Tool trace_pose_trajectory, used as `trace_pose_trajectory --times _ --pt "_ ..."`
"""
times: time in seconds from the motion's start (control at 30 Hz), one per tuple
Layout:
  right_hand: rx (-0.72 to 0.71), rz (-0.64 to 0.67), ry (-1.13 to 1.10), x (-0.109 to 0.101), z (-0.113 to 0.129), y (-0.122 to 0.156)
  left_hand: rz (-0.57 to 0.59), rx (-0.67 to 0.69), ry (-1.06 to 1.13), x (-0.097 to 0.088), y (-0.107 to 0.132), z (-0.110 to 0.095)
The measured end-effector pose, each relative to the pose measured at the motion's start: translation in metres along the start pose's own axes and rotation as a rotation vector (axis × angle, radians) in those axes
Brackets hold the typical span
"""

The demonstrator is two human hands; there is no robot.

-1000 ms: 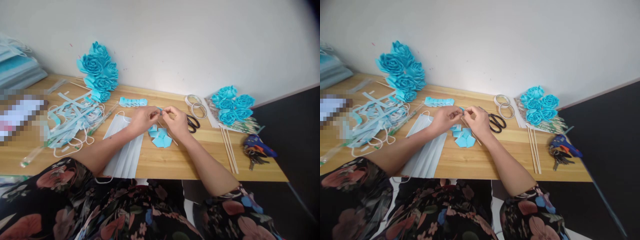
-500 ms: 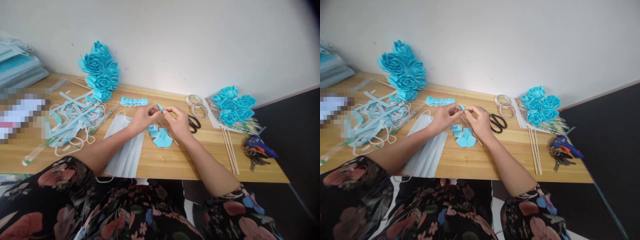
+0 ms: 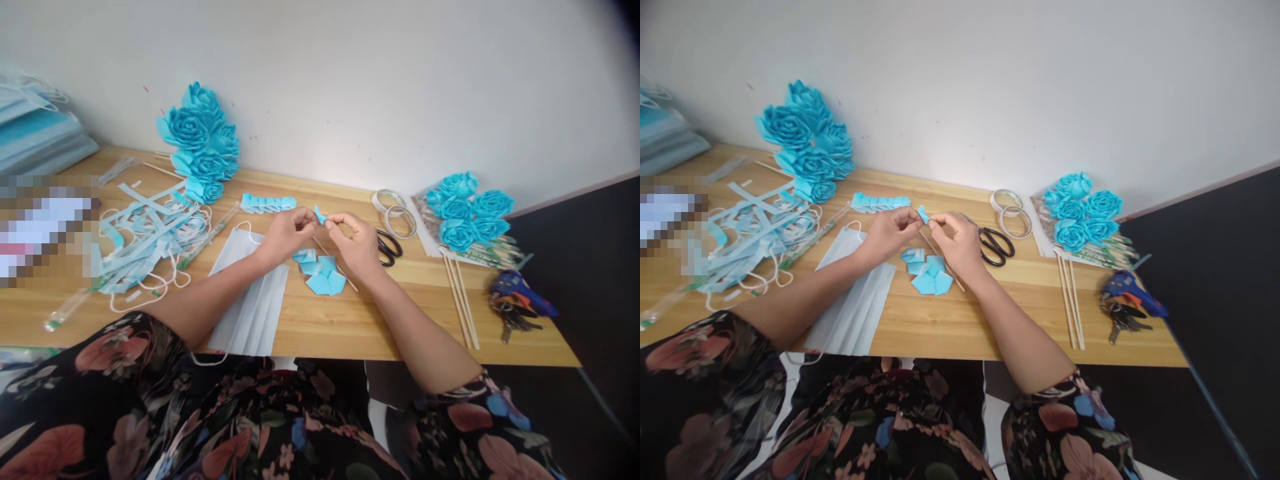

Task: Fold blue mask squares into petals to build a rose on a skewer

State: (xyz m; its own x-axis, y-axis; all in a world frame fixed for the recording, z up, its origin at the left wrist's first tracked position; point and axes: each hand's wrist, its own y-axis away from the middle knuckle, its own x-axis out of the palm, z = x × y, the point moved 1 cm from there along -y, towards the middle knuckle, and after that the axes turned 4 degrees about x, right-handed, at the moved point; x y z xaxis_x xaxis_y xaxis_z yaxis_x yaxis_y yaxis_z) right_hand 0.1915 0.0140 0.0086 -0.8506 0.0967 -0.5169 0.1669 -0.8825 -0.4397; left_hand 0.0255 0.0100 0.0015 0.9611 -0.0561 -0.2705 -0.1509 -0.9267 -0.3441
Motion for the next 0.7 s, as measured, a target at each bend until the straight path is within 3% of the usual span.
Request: trace_pose_trajectory --times 0.7 --pt "-0.078 -0.001 0.036 0.0006 0.0012 0.0005 -0.002 0.002 0.015 0.0020 0.0005 0.0010"
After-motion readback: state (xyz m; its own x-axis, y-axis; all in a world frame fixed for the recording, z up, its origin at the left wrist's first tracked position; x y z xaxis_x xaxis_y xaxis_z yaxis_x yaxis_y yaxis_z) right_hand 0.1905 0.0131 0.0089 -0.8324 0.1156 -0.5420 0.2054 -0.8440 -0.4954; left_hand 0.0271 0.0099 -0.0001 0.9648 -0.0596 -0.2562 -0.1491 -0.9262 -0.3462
